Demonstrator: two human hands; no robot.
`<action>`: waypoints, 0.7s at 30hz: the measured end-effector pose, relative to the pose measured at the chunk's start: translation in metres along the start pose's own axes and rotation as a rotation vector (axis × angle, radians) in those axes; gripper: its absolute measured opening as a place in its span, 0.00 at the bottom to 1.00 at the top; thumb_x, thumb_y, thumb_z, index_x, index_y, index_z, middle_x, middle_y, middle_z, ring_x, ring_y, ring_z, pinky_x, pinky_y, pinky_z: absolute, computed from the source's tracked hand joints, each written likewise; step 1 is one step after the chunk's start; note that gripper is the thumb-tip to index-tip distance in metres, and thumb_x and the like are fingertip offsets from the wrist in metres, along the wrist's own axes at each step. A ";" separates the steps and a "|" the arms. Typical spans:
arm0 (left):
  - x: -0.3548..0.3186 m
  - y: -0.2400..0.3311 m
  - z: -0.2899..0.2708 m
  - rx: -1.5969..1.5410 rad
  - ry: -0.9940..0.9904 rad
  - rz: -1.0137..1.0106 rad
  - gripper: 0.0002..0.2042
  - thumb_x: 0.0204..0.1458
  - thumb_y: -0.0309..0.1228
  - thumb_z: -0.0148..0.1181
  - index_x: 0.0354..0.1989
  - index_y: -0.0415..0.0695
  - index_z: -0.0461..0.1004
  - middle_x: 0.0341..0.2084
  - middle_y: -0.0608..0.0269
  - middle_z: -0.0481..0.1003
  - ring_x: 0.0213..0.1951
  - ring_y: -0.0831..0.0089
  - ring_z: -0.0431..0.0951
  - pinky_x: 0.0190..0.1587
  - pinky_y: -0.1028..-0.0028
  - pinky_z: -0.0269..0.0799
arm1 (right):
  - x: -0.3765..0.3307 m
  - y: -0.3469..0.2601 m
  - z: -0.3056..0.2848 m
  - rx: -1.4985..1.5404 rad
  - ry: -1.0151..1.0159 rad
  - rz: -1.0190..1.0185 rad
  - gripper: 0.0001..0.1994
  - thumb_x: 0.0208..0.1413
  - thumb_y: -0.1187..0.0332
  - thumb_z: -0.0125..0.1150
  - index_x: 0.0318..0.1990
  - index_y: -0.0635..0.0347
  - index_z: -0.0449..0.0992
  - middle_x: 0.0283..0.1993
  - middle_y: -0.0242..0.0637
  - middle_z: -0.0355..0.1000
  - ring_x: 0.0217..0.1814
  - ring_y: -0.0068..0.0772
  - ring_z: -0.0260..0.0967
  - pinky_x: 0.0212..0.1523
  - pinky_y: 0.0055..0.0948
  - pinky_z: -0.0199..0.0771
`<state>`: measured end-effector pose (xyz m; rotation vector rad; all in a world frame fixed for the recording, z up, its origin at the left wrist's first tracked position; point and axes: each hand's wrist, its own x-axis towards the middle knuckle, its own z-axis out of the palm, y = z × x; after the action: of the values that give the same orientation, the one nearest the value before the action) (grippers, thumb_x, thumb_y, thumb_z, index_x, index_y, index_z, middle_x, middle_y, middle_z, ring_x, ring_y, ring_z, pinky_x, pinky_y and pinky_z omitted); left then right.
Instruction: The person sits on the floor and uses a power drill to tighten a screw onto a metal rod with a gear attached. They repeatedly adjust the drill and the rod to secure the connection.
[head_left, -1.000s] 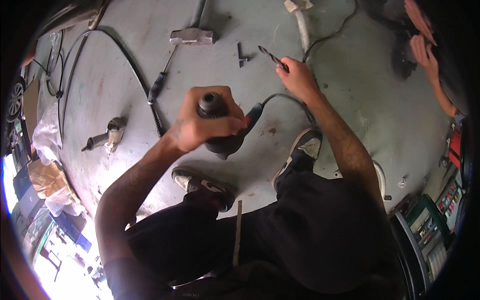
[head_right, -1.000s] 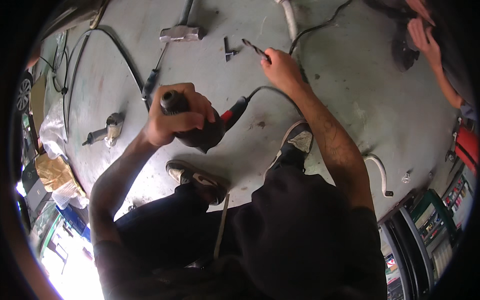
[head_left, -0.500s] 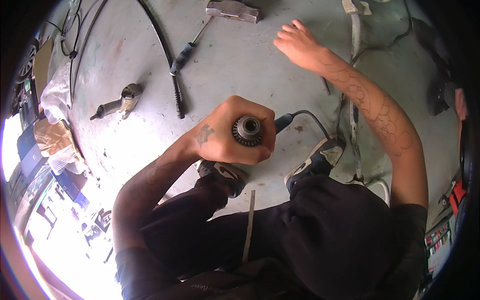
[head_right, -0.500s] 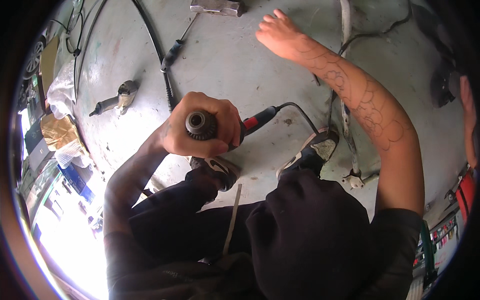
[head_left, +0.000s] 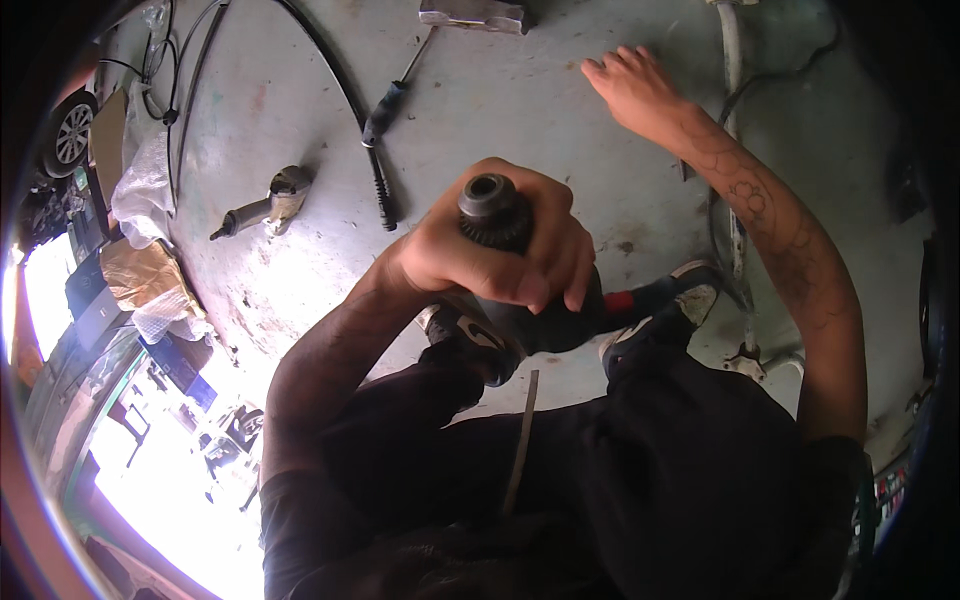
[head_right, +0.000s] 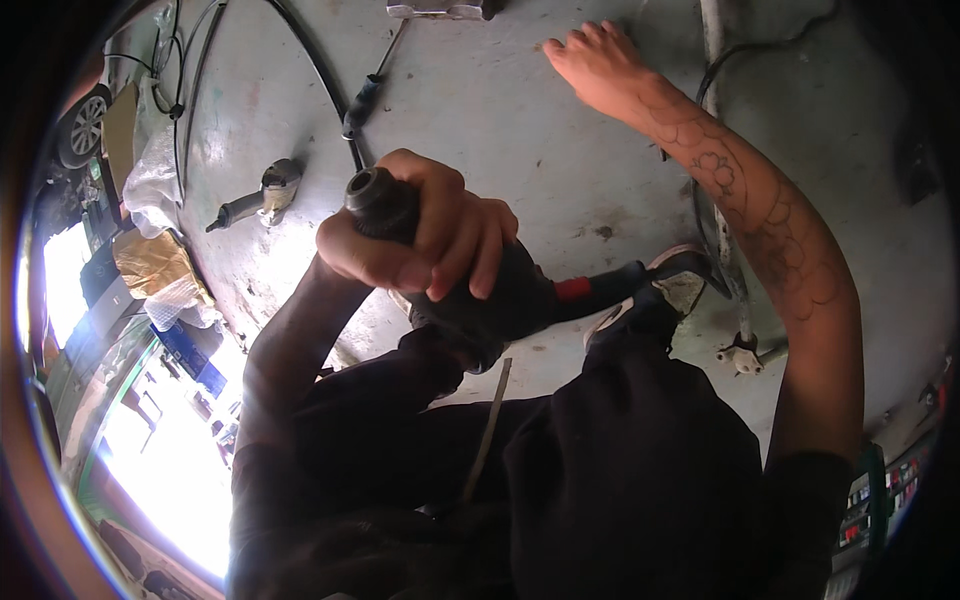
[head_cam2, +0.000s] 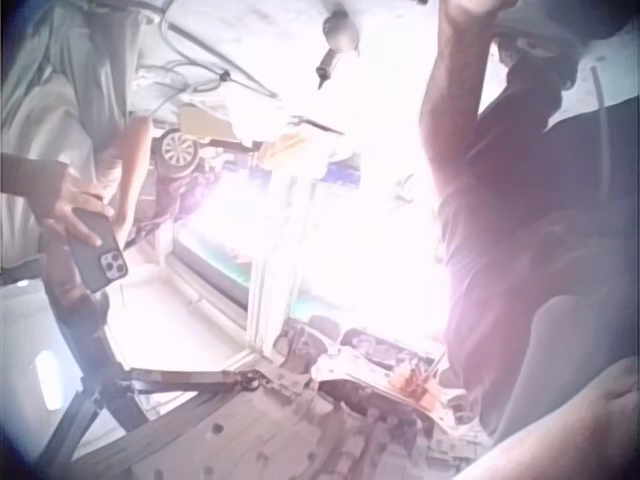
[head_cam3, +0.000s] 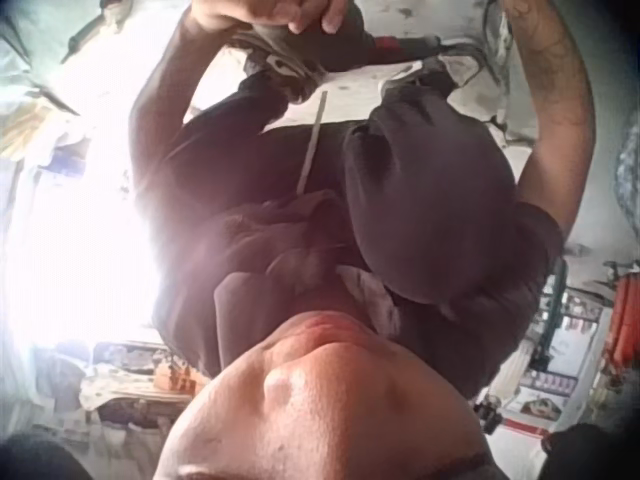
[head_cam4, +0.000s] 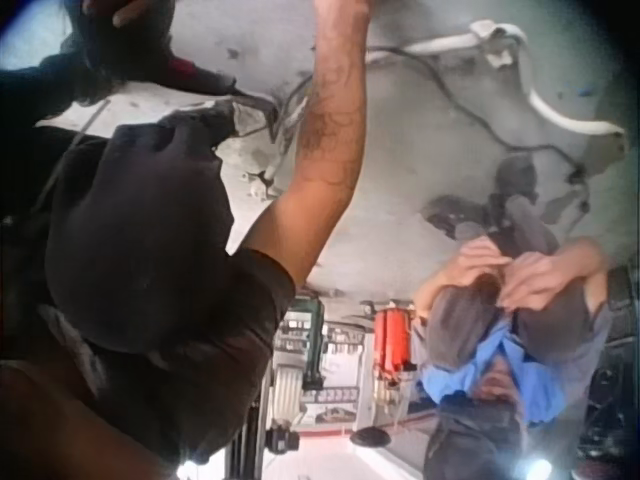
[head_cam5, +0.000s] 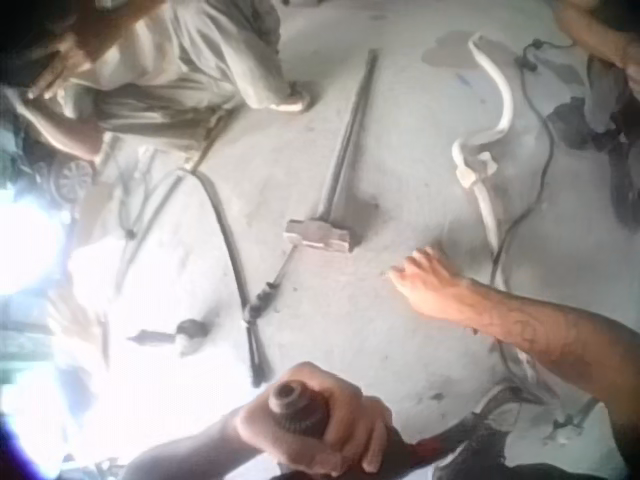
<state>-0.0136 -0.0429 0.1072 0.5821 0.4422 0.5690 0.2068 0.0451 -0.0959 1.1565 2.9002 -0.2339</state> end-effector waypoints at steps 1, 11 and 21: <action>0.001 0.003 0.004 0.028 -0.019 0.014 0.08 0.32 0.25 0.64 0.19 0.46 0.69 0.15 0.62 0.74 0.28 0.62 0.80 0.53 0.63 0.63 | -0.002 0.003 0.004 0.029 0.025 0.008 0.15 0.47 0.79 0.59 0.45 0.60 0.72 0.34 0.38 0.73 0.42 0.40 0.71 0.47 0.40 0.71; -0.003 0.015 0.040 0.270 -0.007 0.071 0.08 0.32 0.26 0.66 0.16 0.47 0.70 0.15 0.66 0.74 0.24 0.64 0.80 0.47 0.63 0.67 | -0.014 -0.011 -0.078 1.919 -0.078 0.515 0.12 0.61 0.66 0.59 0.49 0.59 0.77 0.40 0.26 0.74 0.38 0.19 0.72 0.42 0.27 0.76; 0.002 0.010 0.039 0.304 0.118 0.004 0.08 0.34 0.22 0.65 0.18 0.44 0.69 0.15 0.63 0.74 0.24 0.64 0.80 0.43 0.66 0.70 | -0.075 -0.050 -0.182 2.106 0.169 0.459 0.15 0.55 0.73 0.64 0.49 0.61 0.72 0.44 0.35 0.70 0.34 0.20 0.71 0.42 0.28 0.79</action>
<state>0.0050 -0.0504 0.1425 0.8429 0.6452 0.5457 0.2354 -0.0160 0.0954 1.4911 1.2641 -3.3617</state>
